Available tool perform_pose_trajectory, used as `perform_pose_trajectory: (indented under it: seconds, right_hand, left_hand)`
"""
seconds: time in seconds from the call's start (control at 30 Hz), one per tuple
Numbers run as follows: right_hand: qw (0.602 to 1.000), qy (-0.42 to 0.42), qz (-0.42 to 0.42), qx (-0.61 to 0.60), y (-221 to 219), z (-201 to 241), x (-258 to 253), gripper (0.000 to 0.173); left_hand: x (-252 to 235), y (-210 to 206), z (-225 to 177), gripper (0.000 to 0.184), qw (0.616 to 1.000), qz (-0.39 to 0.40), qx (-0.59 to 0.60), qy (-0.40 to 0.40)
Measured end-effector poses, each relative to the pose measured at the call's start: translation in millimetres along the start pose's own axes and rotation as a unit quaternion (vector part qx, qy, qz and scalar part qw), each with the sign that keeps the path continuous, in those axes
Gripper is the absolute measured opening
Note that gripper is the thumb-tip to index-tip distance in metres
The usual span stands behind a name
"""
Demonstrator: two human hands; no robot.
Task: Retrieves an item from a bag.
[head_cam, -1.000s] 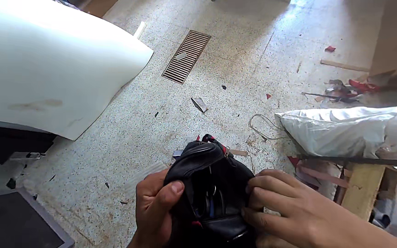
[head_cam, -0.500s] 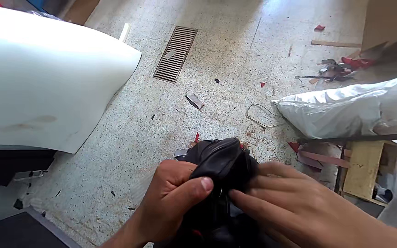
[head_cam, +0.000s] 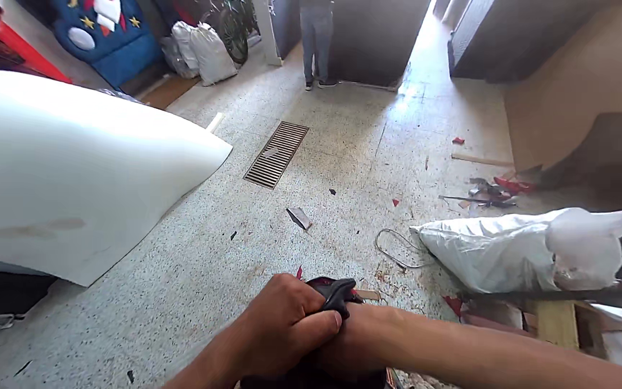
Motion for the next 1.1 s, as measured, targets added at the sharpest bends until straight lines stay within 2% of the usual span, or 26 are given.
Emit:
perform_pose_trajectory:
  seconds: [0.07, 0.13, 0.23, 0.33, 0.47, 0.57, 0.67, 0.73, 0.8, 0.87, 0.93, 1.1]
  right_hand:
    - [0.994, -0.053, 0.084, -0.041, -24.7, -30.2, -15.1, 0.019]
    - [0.989, -0.095, 0.104, -0.045, -44.8, -46.1, -31.1, 0.026]
    - [0.992, -0.06, 0.106, -0.017, -59.2, -27.9, -52.7, 0.03]
    - [0.994, -0.041, 0.088, -0.043, -57.7, -16.0, -62.8, 0.022]
    - [0.988, -0.038, 0.141, -0.049, -69.0, -11.4, -71.4, 0.016]
    - [0.982, -0.069, 0.103, -0.143, -68.2, -17.7, -66.6, 0.033]
    - [0.964, -0.082, 0.103, -0.232, -62.8, -16.9, -51.6, 0.046]
    - [0.962, -0.048, 0.051, -0.264, -56.1, -18.3, -40.0, 0.037]
    - [0.96, -0.009, 0.038, -0.278, -52.4, -24.1, -38.1, 0.037]
    - [0.964, -0.004, 0.042, -0.264, -51.8, -28.0, -47.7, 0.037]
    - [0.972, -0.041, 0.061, -0.223, -54.9, -30.1, -58.7, 0.031]
    - [0.979, -0.14, 0.134, -0.064, -62.9, -19.7, -71.4, 0.03]
  left_hand:
    - [4.7, 3.1, 2.1, 0.05, 0.998, -0.01, -0.046, 0.037]
    - [5.9, 2.2, 6.9, 0.052, 0.987, 0.006, -0.143, 0.078]
    - [14.1, -7.9, 25.3, 0.051, 0.97, 0.04, -0.21, 0.116]
    - [25.5, -9.0, 46.6, 0.048, 0.984, 0.007, -0.138, 0.114]
    - [44.4, 6.7, 58.5, 0.044, 0.994, -0.062, -0.001, 0.087]
    - [56.4, 17.6, 60.4, 0.042, 0.99, -0.105, 0.015, 0.091]
    - [77.1, 20.3, 59.0, 0.032, 0.981, -0.153, -0.044, 0.107]
    - [90.2, 6.0, 60.6, 0.052, 0.986, -0.124, -0.035, 0.11]
    - [98.1, -9.8, 71.6, 0.058, 0.987, -0.101, 0.015, 0.124]
    - [100.8, -18.2, 79.4, 0.053, 0.984, -0.098, 0.057, 0.137]
    - [98.5, -19.2, 82.1, 0.049, 0.983, -0.094, 0.09, 0.13]
    - [96.9, -22.1, 90.9, 0.047, 0.98, -0.108, 0.109, 0.126]
Point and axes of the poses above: each hand's wrist, its own x-axis away from the middle knuckle, its own y-axis out of the back of the hand, z = x × y, the point moved 7 cm from there along -x, towards the middle knuckle, and after that the axes turned 6 degrees about z, right-handed, at the moved point
